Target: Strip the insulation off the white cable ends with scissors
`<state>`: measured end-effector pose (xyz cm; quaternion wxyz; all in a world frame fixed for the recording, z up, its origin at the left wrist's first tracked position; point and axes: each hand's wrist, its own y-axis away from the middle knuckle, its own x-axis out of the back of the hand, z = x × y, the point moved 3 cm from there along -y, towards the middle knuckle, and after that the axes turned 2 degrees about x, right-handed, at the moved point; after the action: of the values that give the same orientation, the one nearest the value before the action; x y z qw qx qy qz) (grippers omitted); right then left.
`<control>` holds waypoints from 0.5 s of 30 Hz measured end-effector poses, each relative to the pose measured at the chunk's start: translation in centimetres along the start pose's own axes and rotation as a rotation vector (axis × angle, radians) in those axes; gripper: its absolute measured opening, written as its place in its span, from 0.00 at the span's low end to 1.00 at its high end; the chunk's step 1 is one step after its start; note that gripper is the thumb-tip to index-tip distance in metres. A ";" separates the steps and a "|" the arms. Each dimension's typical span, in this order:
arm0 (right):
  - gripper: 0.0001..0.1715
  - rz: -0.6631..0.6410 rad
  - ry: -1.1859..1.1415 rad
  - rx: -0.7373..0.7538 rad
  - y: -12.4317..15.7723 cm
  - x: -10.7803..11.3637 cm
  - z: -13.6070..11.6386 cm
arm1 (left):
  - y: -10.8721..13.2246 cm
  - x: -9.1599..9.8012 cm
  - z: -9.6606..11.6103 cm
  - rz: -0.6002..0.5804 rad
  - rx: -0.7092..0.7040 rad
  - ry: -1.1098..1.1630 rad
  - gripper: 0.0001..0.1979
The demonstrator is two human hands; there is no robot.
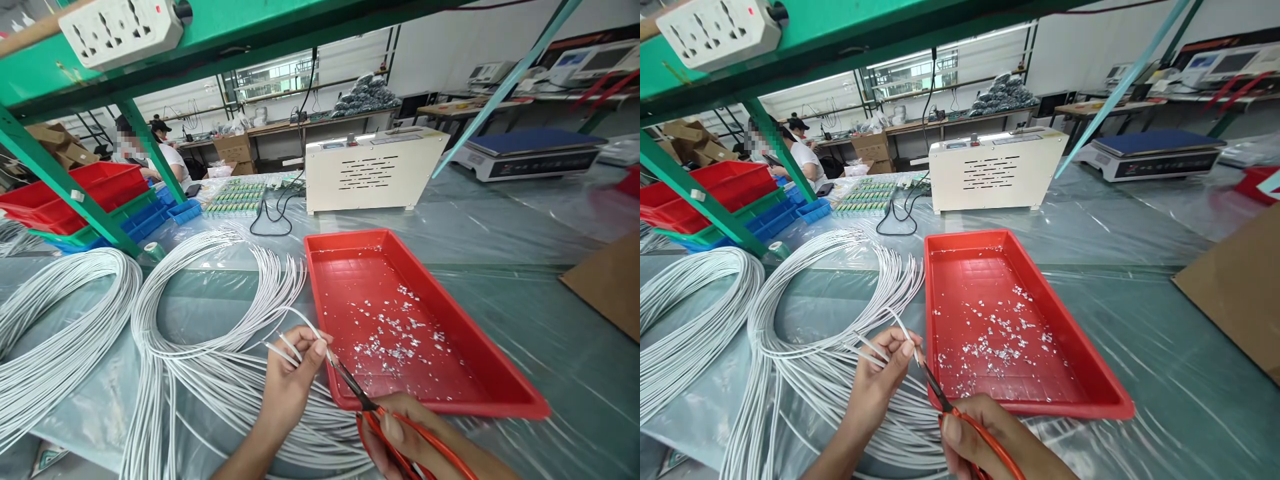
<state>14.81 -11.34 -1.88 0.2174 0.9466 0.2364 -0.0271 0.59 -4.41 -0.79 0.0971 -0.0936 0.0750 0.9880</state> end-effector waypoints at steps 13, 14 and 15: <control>0.35 -0.022 -0.008 -0.067 -0.2 0.1 0.7 | 0.2 -0.2 0.6 0.000 0.029 -0.024 0.13; 0.35 -0.028 -0.006 -0.065 -0.2 0.1 0.5 | 0.2 -0.2 0.6 0.002 0.031 -0.024 0.13; 0.35 -0.029 -0.005 -0.056 -0.3 0.0 0.4 | 0.2 -0.2 0.6 0.004 0.031 -0.022 0.13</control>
<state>14.71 -11.30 -2.36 0.2438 0.9366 0.2503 -0.0259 0.67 -4.58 -0.11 0.0973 -0.0809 0.0894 0.9879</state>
